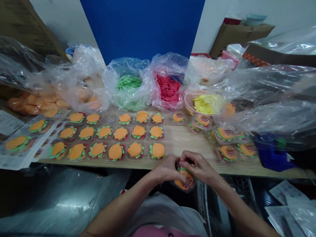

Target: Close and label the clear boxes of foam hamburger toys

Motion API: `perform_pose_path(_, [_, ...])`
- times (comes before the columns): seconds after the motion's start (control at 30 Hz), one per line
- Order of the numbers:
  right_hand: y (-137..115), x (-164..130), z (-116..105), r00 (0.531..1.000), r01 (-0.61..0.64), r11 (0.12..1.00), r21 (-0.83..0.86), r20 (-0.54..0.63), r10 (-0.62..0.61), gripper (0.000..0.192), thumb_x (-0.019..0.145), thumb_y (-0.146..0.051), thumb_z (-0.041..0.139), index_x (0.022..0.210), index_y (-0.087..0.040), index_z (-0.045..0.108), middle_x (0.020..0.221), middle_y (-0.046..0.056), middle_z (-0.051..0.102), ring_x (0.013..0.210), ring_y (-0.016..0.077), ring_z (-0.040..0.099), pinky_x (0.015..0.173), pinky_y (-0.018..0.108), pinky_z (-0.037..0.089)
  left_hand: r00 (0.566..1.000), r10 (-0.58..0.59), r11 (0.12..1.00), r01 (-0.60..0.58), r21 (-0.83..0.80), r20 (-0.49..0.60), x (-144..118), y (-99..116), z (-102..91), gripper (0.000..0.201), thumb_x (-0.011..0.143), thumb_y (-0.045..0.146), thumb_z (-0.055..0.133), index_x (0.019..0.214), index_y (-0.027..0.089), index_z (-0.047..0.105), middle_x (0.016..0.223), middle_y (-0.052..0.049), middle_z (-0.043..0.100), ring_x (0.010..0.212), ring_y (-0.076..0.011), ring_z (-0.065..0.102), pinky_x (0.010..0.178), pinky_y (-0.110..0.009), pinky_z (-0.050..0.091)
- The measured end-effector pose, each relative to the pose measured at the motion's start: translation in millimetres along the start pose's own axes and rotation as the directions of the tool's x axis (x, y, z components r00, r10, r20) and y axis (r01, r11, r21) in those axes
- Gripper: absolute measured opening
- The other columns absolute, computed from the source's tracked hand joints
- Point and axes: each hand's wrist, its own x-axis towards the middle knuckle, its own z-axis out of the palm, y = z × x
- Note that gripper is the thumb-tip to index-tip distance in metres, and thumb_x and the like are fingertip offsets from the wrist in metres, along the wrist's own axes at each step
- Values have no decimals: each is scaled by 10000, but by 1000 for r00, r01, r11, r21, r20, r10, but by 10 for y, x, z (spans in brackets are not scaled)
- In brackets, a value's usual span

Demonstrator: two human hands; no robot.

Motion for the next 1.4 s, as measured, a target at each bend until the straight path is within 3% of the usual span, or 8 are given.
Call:
perform_pose_path(0.47, [149, -136, 101, 989, -11, 1000, 25, -145, 15, 166, 765, -260, 527, 624, -180, 494, 586, -21, 479, 579, 122, 427, 534, 235, 318, 998, 41, 997, -44, 56, 47, 32, -39, 25, 269, 462, 257, 712, 669, 119, 610, 566, 61, 436, 523, -74, 363, 463, -194, 248])
perform_pose_path(0.63, [258, -192, 149, 975, 9, 991, 130, -220, 20, 199, 774, -287, 535, 617, -172, 492, 578, -28, 449, 566, 108, 404, 532, 224, 329, 998, -3, 998, 0, 59, 56, 46, -15, 10, 252, 455, 273, 711, 598, 121, 571, 527, 69, 405, 490, -64, 332, 447, -200, 213])
perform_pose_path(0.73, [341, -230, 197, 928, 34, 969, 246, -368, 61, 200, 775, -306, 550, 637, -175, 488, 590, -32, 434, 553, 102, 397, 519, 219, 335, 999, -37, 997, 37, -70, 11, 36, -28, 36, 302, 448, 311, 726, 597, 119, 546, 530, 65, 399, 501, -69, 339, 451, -201, 223])
perform_pose_path(0.83, [382, -254, 228, 861, 55, 951, 303, -497, 109, 186, 782, -306, 550, 661, -176, 492, 615, -26, 447, 576, 105, 418, 543, 222, 355, 997, -6, 949, -17, -315, -72, -13, -42, 86, 357, 476, 340, 727, 684, 116, 542, 598, 49, 447, 552, -79, 388, 494, -195, 292])
perform_pose_path(0.93, [350, -256, 197, 896, 19, 959, 283, -430, 109, 183, 788, -313, 543, 677, -170, 515, 623, -22, 461, 589, 106, 427, 549, 219, 357, 995, 16, 903, -59, -425, -103, -74, -52, 104, 335, 519, 325, 707, 711, 118, 526, 623, 45, 454, 568, -77, 395, 521, -194, 317])
perform_pose_path(1.03, [265, -254, 124, 961, -15, 978, 209, -268, 72, 164, 791, -319, 537, 734, -165, 542, 643, -20, 475, 589, 105, 431, 538, 215, 349, 995, 9, 942, -43, -334, -101, -105, -68, 71, 286, 513, 291, 704, 635, 125, 506, 571, 60, 407, 543, -67, 350, 490, -188, 272])
perform_pose_path(1.13, [180, -262, 83, 983, -4, 997, 73, -183, 17, 145, 801, -286, 521, 721, -166, 537, 648, -13, 484, 604, 114, 440, 554, 222, 350, 998, 15, 970, -28, -241, -56, -116, -95, 37, 297, 501, 301, 716, 594, 128, 493, 548, 68, 363, 529, -63, 317, 467, -193, 224])
perform_pose_path(1.4, [198, -363, 210, 972, 33, 997, -70, -230, -48, 166, 838, -219, 443, 678, -184, 463, 649, -10, 470, 619, 124, 447, 592, 237, 346, 999, -5, 993, 0, -120, -41, -157, -119, 61, 350, 495, 341, 718, 505, 140, 432, 518, 73, 278, 513, -58, 251, 453, -211, 170])
